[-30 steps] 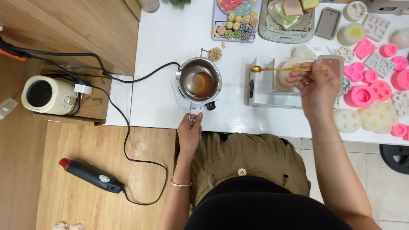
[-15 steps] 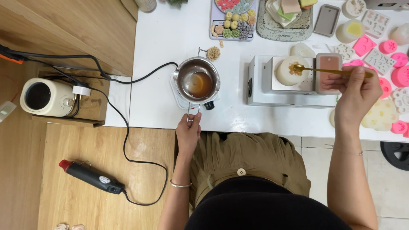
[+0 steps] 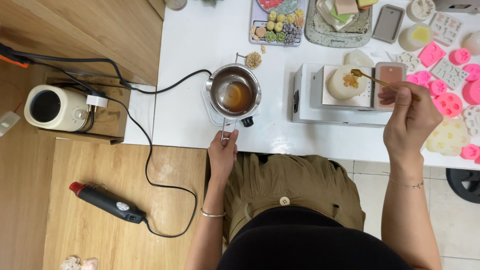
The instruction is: The person is preparing candle components by inspecting wax flower decorations and adding them to a larger candle mold.
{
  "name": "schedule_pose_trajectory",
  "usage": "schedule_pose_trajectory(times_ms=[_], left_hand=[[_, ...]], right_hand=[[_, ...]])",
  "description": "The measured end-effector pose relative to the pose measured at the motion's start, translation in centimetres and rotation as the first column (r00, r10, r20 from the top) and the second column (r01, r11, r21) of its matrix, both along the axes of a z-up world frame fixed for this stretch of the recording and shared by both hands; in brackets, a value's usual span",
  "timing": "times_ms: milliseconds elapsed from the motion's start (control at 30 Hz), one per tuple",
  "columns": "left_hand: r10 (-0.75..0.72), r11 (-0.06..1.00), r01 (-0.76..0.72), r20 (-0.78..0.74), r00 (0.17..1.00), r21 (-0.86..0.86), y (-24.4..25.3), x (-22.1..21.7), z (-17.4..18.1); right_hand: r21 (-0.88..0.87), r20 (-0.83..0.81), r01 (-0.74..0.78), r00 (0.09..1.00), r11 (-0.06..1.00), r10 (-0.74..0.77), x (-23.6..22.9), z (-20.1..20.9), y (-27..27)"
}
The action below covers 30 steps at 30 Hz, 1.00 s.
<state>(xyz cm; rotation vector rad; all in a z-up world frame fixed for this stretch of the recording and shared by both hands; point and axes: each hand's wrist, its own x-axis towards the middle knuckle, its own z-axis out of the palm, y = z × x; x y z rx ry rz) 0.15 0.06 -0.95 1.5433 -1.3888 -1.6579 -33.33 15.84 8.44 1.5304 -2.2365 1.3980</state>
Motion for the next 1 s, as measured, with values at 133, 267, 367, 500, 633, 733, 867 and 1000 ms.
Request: schedule_pose_trajectory(times_ms=[133, 267, 367, 500, 633, 733, 867, 1000], left_hand=[[0.006, 1.0, -0.006, 0.007, 1.0, 0.007, 0.0, 0.1, 0.3], [0.0, 1.0, 0.0, -0.006, 1.0, -0.002, 0.0, 0.1, 0.6], [-0.005, 1.0, 0.005, 0.0, 1.0, -0.006, 0.1, 0.0, 1.0], [-0.009, 1.0, 0.009, 0.017, 1.0, -0.014, 0.1, 0.2, 1.1], [-0.001, 1.0, 0.002, 0.012, 1.0, -0.01, 0.2, 0.4, 1.0], [0.004, 1.0, -0.004, 0.01, 1.0, -0.009, 0.4, 0.2, 0.9], [0.0, 1.0, 0.001, 0.029, 1.0, -0.017, 0.2, 0.3, 0.9], [-0.006, 1.0, 0.007, 0.031, 1.0, -0.024, 0.2, 0.2, 0.6]], right_hand=[[-0.205, 0.293, -0.07, 0.947, 0.976, 0.13, 2.3, -0.9, -2.5], [-0.221, 0.663, -0.151, 0.701, 0.964, 0.262, 6.1, -3.4, -7.6], [-0.125, 0.778, -0.261, 0.572, 0.957, 0.258, 8.2, -7.0, -11.4], [-0.061, 0.832, -0.316, 0.508, 0.947, 0.223, 9.0, -9.8, -14.5], [-0.007, 0.857, -0.356, 0.48, 0.935, 0.189, 9.1, -11.4, -15.7], [0.014, 0.873, -0.353, 0.46, 0.936, 0.16, 9.2, -12.0, -15.7], [0.014, 0.919, -0.322, 0.377, 0.947, 0.114, 9.7, -12.4, -15.8], [0.002, 0.953, -0.302, 0.291, 0.953, 0.09, 9.5, -13.0, -15.6]])
